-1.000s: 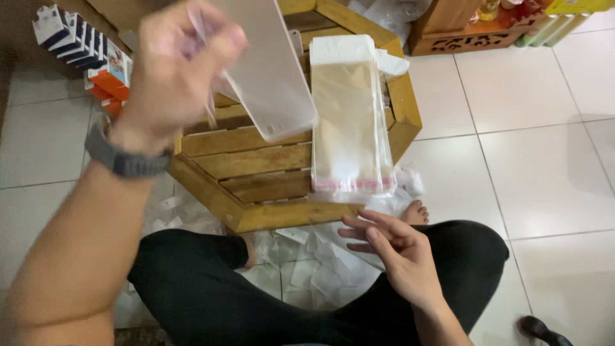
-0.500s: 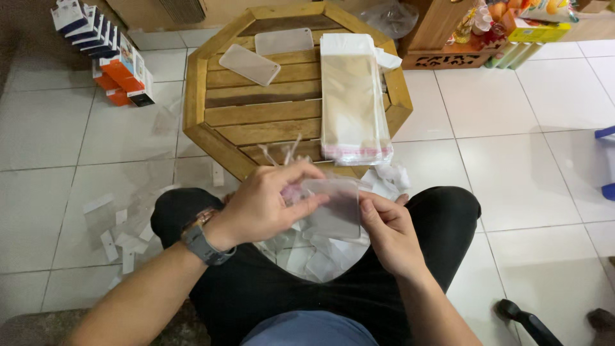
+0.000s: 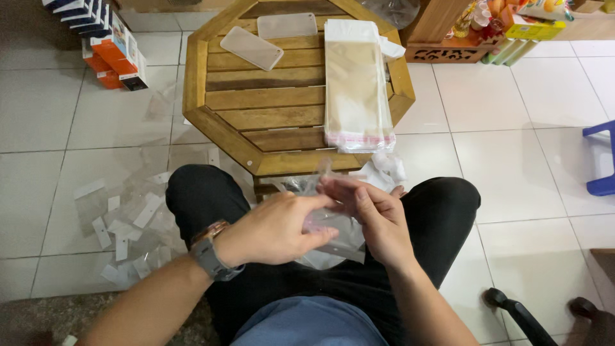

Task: The person sits on the floor and repeatedly picks up clear phone cases from a wooden table, places each into a small plastic bag, and stacks the packaged units. The person handles the cases one at a time and maintains a growing pile of finished packages.

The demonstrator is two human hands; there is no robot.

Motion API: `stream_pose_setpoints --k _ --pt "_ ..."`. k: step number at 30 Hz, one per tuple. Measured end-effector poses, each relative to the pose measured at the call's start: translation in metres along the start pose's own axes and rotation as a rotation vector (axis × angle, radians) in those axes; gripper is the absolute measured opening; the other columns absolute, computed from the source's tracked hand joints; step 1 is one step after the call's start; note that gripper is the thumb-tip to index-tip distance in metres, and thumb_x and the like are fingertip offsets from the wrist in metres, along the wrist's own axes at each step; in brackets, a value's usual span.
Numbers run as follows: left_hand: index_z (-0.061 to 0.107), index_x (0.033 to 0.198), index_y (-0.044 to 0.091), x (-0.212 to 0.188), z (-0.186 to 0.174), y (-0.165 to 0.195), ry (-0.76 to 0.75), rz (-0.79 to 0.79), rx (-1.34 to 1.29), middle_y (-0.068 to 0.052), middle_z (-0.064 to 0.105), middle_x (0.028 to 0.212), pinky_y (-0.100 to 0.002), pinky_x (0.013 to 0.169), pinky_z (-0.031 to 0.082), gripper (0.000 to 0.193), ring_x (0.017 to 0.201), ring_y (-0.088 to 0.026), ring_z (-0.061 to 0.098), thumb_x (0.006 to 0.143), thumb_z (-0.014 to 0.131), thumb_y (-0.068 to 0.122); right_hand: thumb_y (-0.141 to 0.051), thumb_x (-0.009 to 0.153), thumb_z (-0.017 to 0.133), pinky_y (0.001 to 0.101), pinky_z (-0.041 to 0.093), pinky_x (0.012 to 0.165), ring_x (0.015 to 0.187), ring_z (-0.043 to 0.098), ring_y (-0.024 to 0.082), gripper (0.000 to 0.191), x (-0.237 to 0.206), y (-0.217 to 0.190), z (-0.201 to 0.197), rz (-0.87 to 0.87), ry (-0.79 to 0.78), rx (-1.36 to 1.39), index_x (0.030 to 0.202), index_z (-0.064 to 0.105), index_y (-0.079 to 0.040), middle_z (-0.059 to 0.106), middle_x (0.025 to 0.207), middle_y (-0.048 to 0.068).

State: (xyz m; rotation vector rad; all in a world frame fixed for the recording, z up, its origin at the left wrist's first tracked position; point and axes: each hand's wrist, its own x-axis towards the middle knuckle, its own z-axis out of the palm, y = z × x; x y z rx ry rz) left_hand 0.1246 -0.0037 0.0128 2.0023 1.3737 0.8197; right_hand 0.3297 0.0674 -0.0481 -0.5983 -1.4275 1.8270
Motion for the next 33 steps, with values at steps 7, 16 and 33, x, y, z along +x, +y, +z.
stream_pose_setpoints --k 7,16,33 --pt "0.076 0.109 0.012 -0.001 0.003 -0.012 0.172 -0.092 0.200 -0.011 0.077 0.075 -0.035 0.058 0.056 0.024 0.070 -0.024 0.076 0.094 0.072 0.031 -0.018 0.111 0.042 0.0379 0.051 0.111 0.125 0.066 0.025 0.039 -0.007 0.017 0.003 0.011 0.087 -0.161 0.135 0.060 0.007 0.070 0.131 0.018" --pt "0.071 0.117 0.001 -0.001 0.011 -0.008 0.412 0.429 0.496 -0.004 0.060 0.084 -0.032 0.056 0.051 0.028 0.061 -0.019 0.063 0.092 0.074 0.016 -0.007 0.107 0.049 0.0284 0.053 0.099 0.109 0.065 0.013 0.033 -0.017 0.025 0.009 0.090 0.042 -0.262 0.135 0.059 0.007 0.071 0.116 0.010" --pt "0.049 0.092 0.012 -0.016 -0.016 -0.063 0.720 0.043 -1.440 -0.007 0.065 0.101 -0.022 0.056 0.044 0.025 0.066 -0.008 0.048 0.112 0.041 0.026 -0.013 0.110 0.038 0.0513 0.057 0.102 0.119 0.068 0.044 0.034 -0.017 -0.006 -0.007 0.131 0.010 0.180 0.135 0.053 0.003 0.064 0.136 0.026"
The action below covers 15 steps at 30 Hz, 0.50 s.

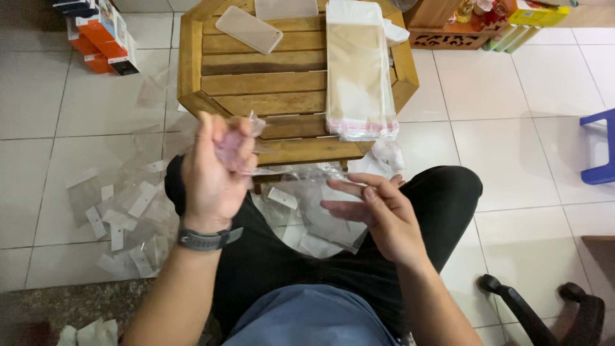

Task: The person sits on the floor and repeatedly picks up clear phone cases from a wooden table, places each into a small plastic bag, and stacks the packaged units. The person handles the cases one at a time and maintains a growing pile of finished packages.

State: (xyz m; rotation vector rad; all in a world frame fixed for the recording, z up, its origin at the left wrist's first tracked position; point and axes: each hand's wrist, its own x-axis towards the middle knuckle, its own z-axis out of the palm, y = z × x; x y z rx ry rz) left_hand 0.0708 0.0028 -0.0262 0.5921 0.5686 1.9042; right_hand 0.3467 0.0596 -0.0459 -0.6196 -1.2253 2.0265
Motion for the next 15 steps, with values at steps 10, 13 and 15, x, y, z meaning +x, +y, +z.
stream_pose_setpoints --k 10,13,15 --pt "0.067 0.125 0.004 -0.047 -0.005 -0.019 -0.484 -0.115 0.857 0.005 0.049 0.080 -0.023 0.062 0.041 0.024 0.070 -0.005 0.045 0.112 0.052 0.018 -0.015 0.110 0.039 0.0593 0.060 0.089 0.112 0.067 0.046 0.035 0.004 -0.023 -0.007 0.060 0.092 0.172 0.138 0.052 0.001 0.060 0.136 0.033" --pt "0.069 0.122 0.002 -0.055 0.008 -0.027 -0.598 -0.014 1.124 0.005 0.045 0.067 -0.023 0.053 0.037 0.031 0.058 -0.005 0.042 0.099 0.066 0.022 -0.015 0.109 0.038 0.0565 0.060 0.088 0.117 0.067 0.047 0.036 0.008 -0.026 -0.004 0.113 0.032 0.193 0.140 0.049 -0.001 0.059 0.138 0.031" --pt "0.072 0.121 0.003 -0.057 0.010 -0.032 -0.518 -0.094 1.057 0.009 0.050 0.067 -0.021 0.054 0.039 0.027 0.058 -0.003 0.046 0.103 0.059 0.019 -0.019 0.109 0.039 0.0523 0.060 0.094 0.118 0.068 0.042 0.039 0.009 -0.022 -0.006 0.083 -0.021 0.225 0.144 0.048 -0.005 0.062 0.135 0.029"
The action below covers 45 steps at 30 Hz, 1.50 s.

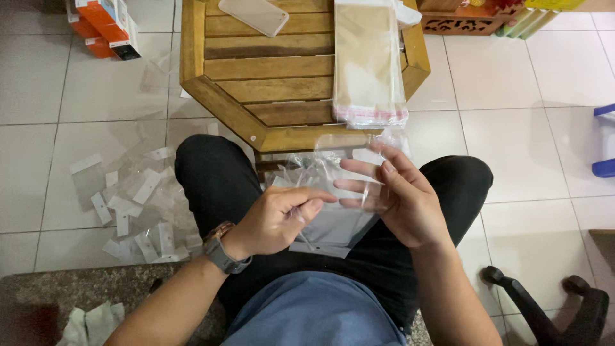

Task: The person sits on the floor and repeatedly picks up clear phone cases from a wooden table, places each into a small plastic bag, and stacks the packaged units. The person handles the cases one at a time and maintains a growing pile of finished packages.

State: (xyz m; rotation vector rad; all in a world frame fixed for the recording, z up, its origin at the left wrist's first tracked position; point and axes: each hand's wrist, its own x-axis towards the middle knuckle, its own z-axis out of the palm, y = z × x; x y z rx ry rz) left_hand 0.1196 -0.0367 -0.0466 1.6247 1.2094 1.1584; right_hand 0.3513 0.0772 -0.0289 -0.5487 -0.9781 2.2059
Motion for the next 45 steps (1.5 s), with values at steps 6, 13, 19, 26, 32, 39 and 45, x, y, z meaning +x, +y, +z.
stream_pose_setpoints --k 6,13,19,26,32,39,45 --pt "0.063 0.141 0.007 -0.016 0.006 -0.025 -0.066 -0.247 -0.516 0.010 0.049 0.073 -0.021 0.059 0.038 0.036 0.064 -0.002 0.041 0.108 0.049 0.014 -0.013 0.106 0.054 0.0371 0.058 0.093 0.110 0.071 0.022 0.037 -0.012 0.029 -0.030 0.095 -0.093 -0.539 0.139 0.059 0.003 0.073 0.126 0.021" --pt "0.070 0.130 0.004 -0.046 -0.006 -0.044 -0.227 -0.104 -0.331 -0.001 0.075 0.112 -0.024 0.070 0.051 0.047 0.075 -0.006 0.062 0.091 0.044 0.000 -0.002 0.103 0.061 0.0327 0.061 0.092 0.105 0.074 0.023 0.018 -0.029 0.068 -0.057 0.128 -0.244 -0.460 0.106 0.076 0.006 0.070 0.134 0.024" --pt "0.078 0.119 0.002 -0.068 -0.009 -0.040 -0.321 -0.213 -0.316 -0.006 0.065 0.068 -0.027 0.056 0.044 0.042 0.054 -0.009 0.047 0.088 0.049 0.005 0.010 0.092 0.065 0.0267 0.061 0.083 0.098 0.072 0.017 0.018 -0.043 0.068 -0.047 0.173 -0.165 -0.462 0.106 0.077 0.006 0.069 0.134 0.024" --pt "0.080 0.093 0.001 -0.077 -0.014 -0.035 0.048 -0.155 -0.109 -0.001 0.067 0.066 -0.023 0.054 0.040 0.023 0.058 -0.003 0.051 0.098 0.067 0.019 0.009 0.091 0.067 0.0306 0.065 0.069 0.083 0.075 0.017 0.018 -0.038 0.059 -0.040 0.233 -0.070 -0.456 0.105 0.077 0.006 0.071 0.131 0.023" --pt "0.079 0.102 -0.004 -0.068 0.009 -0.028 0.114 -0.394 -0.211 0.001 0.058 0.067 -0.021 0.054 0.037 0.023 0.062 -0.001 0.046 0.095 0.077 0.018 0.006 0.093 0.066 0.0284 0.065 0.071 0.089 0.075 0.015 0.015 -0.019 0.053 -0.040 0.183 -0.140 -0.490 0.106 0.075 0.005 0.071 0.133 0.020" --pt "0.078 0.098 -0.006 -0.054 -0.002 -0.037 0.248 -0.378 -0.325 0.001 0.068 0.079 -0.019 0.058 0.041 0.024 0.069 -0.001 0.053 0.102 0.070 0.017 -0.002 0.098 0.062 0.0259 0.062 0.073 0.104 0.074 0.015 0.033 0.020 0.046 -0.039 0.175 -0.125 -0.502 0.131 0.064 -0.001 0.072 0.128 0.017" --pt "0.077 0.103 -0.001 -0.092 -0.087 -0.042 0.344 -0.433 -0.061 -0.002 0.074 0.084 -0.018 0.058 0.048 0.025 0.069 -0.003 0.062 0.100 0.067 0.021 0.004 0.105 0.061 0.0330 0.056 0.100 0.126 0.068 0.022 0.033 0.069 -0.014 -0.061 -0.465 0.014 -1.284 0.136 0.066 -0.006 0.070 0.140 0.011"
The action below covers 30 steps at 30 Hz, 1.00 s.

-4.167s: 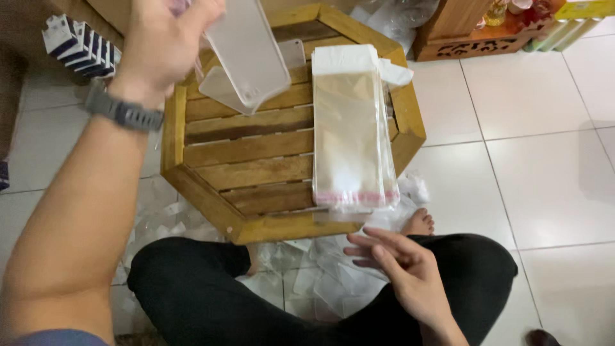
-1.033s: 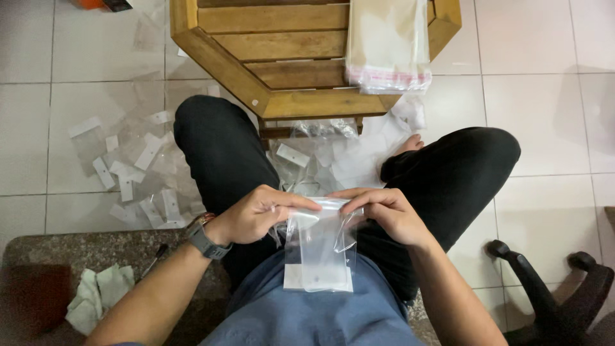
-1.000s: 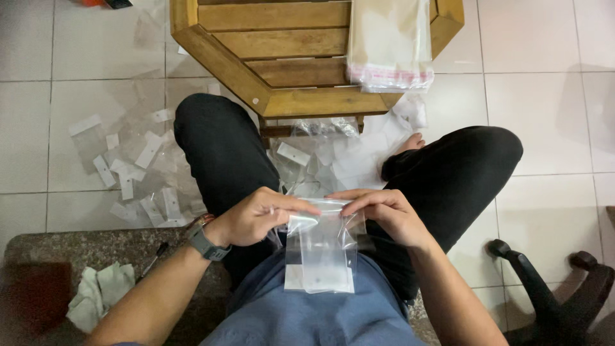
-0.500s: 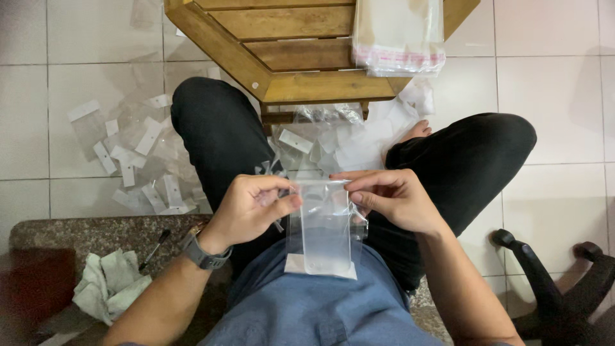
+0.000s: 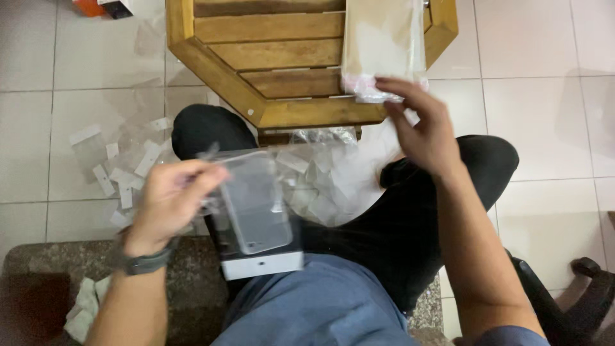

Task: The person sits on the floor and repeatedly picks up clear phone cases from a wooden table, places each into a small plastic bag, and stacks the packaged units. The person handles the cases one at a time and maintains a growing pile of finished packages.

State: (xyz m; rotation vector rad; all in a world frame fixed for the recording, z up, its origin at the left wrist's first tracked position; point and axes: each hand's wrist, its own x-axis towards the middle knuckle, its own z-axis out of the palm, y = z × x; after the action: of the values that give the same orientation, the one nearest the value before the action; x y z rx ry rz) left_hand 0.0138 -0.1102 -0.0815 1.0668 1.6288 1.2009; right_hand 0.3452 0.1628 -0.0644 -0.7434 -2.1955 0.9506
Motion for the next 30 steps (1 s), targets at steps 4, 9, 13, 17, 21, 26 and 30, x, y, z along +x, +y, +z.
stream_pose_setpoints --k 4,9,13,17,21,26,30 --pt "0.075 0.114 0.002 -0.023 -0.115 -0.019 0.241 -0.312 0.170 -0.009 0.075 0.092 -0.027 0.054 0.051 0.029 0.070 -0.012 0.065 0.095 0.070 0.022 -0.004 0.097 0.072 0.0440 0.047 0.106 0.137 0.053 0.037 0.038 0.050 0.035 -0.034 -0.269 0.025 -0.423 0.135 0.068 -0.006 0.061 0.149 0.017" --pt "0.074 0.118 -0.005 -0.031 -0.163 -0.029 0.604 -0.246 0.723 -0.017 0.074 0.102 -0.032 0.075 0.052 0.033 0.084 -0.019 0.067 0.108 0.072 0.026 -0.014 0.088 0.081 0.0478 0.040 0.106 0.138 0.054 0.032 0.015 0.067 0.056 -0.032 -0.309 -0.053 -0.551 0.103 0.080 -0.013 0.068 0.138 0.011" --pt "0.076 0.115 0.001 0.006 -0.142 0.004 0.507 -0.011 0.617 -0.013 0.078 0.109 -0.029 0.087 0.054 0.031 0.098 -0.019 0.072 0.104 0.074 0.030 -0.008 0.104 0.072 0.0434 0.043 0.109 0.130 0.064 0.027 0.005 0.070 0.039 -0.035 -0.297 0.173 -0.334 0.105 0.075 -0.004 0.073 0.136 0.013" --pt "0.077 0.120 0.011 0.101 -0.102 0.033 0.342 0.195 0.758 -0.017 0.077 0.100 -0.036 0.081 0.057 0.038 0.093 -0.024 0.074 0.094 0.079 0.038 -0.011 0.112 0.059 0.0421 0.053 0.105 0.116 0.069 0.027 0.013 0.074 -0.005 -0.058 -0.441 0.632 0.261 0.105 0.061 0.000 0.071 0.119 0.018" --pt "0.074 0.120 0.010 0.223 -0.070 0.051 0.121 0.398 0.961 -0.014 0.077 0.099 -0.041 0.081 0.056 0.049 0.088 -0.029 0.075 0.090 0.082 0.047 -0.020 0.111 0.056 0.0402 0.052 0.093 0.103 0.066 0.026 0.021 0.014 -0.059 -0.077 -0.325 0.524 0.739 0.105 0.061 0.000 0.069 0.108 0.017" --pt "0.075 0.114 0.013 0.350 -0.051 0.069 -0.061 0.447 1.398 -0.012 0.076 0.098 -0.048 0.081 0.056 0.052 0.094 -0.036 0.071 0.082 0.085 0.052 -0.030 0.109 0.053 0.0377 0.050 0.079 0.087 0.063 0.025 0.032 -0.050 -0.070 -0.065 -0.026 0.397 1.098 0.105 0.060 0.000 0.067 0.094 0.016" --pt "0.070 0.126 0.015 0.410 -0.045 0.080 -0.193 0.511 1.496 -0.016 0.074 0.105 -0.049 0.079 0.055 0.085 0.097 -0.040 0.069 0.054 0.095 0.053 -0.039 0.108 0.050 0.0358 0.048 0.067 0.074 0.060 0.023 0.041 -0.091 -0.042 -0.054 0.391 0.373 1.297 0.105 0.060 0.001 0.065 0.083 0.015"
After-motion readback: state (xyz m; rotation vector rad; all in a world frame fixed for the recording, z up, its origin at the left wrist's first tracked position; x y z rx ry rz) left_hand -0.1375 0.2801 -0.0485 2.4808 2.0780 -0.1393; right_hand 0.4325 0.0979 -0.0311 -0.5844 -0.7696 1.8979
